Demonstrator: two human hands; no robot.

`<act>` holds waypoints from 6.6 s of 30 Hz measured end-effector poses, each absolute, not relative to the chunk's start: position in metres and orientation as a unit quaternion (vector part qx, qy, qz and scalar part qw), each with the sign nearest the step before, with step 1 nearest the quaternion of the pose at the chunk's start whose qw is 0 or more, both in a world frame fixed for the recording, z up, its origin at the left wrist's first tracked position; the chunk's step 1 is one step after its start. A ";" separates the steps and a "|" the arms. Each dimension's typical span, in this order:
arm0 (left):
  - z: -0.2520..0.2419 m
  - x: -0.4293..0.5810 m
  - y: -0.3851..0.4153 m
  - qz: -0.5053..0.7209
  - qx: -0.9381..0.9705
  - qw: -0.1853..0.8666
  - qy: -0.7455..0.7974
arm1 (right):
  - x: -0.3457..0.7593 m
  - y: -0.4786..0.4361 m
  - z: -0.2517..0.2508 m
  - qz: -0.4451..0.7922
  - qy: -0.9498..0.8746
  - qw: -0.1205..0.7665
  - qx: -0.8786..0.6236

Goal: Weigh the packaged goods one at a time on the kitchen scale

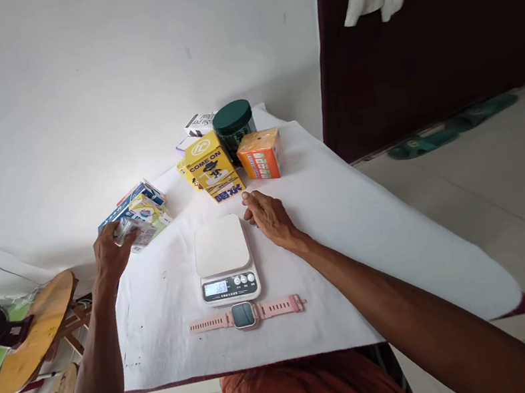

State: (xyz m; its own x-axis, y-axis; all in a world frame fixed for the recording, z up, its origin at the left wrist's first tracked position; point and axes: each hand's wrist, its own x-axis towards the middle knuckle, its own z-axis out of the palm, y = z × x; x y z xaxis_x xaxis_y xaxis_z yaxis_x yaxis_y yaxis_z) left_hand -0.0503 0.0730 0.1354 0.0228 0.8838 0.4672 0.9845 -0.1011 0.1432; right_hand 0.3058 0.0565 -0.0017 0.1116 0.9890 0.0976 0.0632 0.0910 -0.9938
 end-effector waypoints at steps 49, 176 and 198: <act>0.091 0.071 0.023 -0.399 -0.715 -0.299 -0.491 | 0.397 0.153 0.084 0.001 -0.661 0.412 -0.627; 0.145 0.179 0.094 -0.234 -0.792 0.114 -0.552 | 0.353 0.063 -0.011 0.077 -0.662 0.558 -0.494; 0.064 -0.068 0.136 -0.012 -0.665 0.041 -0.746 | 0.353 0.058 -0.020 0.088 -0.686 0.495 -0.526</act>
State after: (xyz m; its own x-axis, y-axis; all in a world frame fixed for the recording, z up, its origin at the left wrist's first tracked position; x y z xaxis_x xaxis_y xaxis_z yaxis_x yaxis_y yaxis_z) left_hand -0.0676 0.1358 0.0643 -0.1132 0.9906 0.0772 0.9926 0.1162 -0.0362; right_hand 0.3527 0.0581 -0.0196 0.0424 0.8086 0.5868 0.6348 0.4317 -0.6408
